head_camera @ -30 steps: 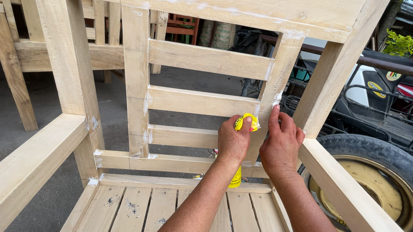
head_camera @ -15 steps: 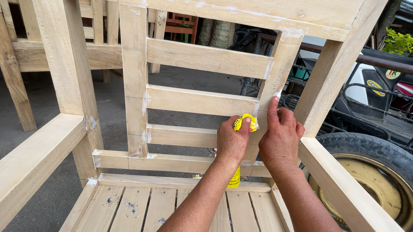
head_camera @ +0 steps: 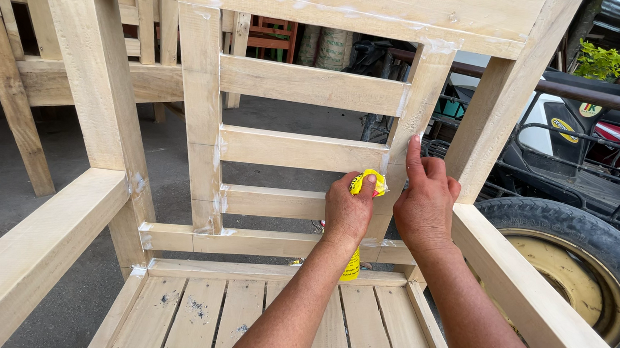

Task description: The person applies wood glue from a yellow tube to the joints of a wooden chair frame. They squeeze glue onto the intersections of the backrest slats and side rails, then spread it with their finger. The person continues along the frame, gluing the armrest joints and seat frame connections.

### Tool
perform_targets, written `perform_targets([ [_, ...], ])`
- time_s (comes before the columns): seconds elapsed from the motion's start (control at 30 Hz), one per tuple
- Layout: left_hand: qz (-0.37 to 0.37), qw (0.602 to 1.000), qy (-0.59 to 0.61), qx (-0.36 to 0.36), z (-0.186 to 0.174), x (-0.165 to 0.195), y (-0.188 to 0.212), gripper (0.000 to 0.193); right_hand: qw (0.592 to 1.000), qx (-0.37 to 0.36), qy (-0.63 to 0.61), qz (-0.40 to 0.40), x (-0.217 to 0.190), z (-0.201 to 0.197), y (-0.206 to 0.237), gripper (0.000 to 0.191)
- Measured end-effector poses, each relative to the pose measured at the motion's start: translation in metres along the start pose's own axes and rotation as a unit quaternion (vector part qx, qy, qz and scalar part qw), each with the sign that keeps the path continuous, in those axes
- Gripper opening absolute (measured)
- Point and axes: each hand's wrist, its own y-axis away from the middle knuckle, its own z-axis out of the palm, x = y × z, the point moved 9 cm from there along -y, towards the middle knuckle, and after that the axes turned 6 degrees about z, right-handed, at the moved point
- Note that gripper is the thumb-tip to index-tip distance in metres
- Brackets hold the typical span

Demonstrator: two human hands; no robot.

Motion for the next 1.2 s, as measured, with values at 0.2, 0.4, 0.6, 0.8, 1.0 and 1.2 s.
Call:
perform_targets([
  [0.2,0.002,1.000,0.013,0.001,-0.001,-0.005,0.001,0.051,0.998,0.039,0.010,-0.041,-0.007,0.002,0.019,0.080],
  [0.4,-0.002,1.000,0.011,0.006,-0.002,-0.007,0.001,0.053,0.998,0.030,-0.011,-0.052,-0.006,0.006,0.028,0.078],
  [0.6,-0.011,1.000,0.013,-0.004,0.001,-0.010,0.000,0.054,0.999,0.026,0.021,-0.026,-0.006,0.002,0.020,0.089],
  [0.8,-0.014,1.000,0.018,0.005,0.002,-0.017,-0.003,0.056,0.998,-0.008,0.060,-0.025,-0.005,0.010,0.025,0.091],
  [1.0,-0.023,1.000,0.015,-0.012,0.004,-0.018,-0.005,0.056,0.997,0.045,0.063,-0.013,0.004,0.003,0.024,0.093],
  [1.2,-0.036,0.999,0.017,-0.015,0.007,-0.014,-0.002,0.056,0.996,0.016,0.082,-0.013,-0.001,0.002,0.011,0.098],
])
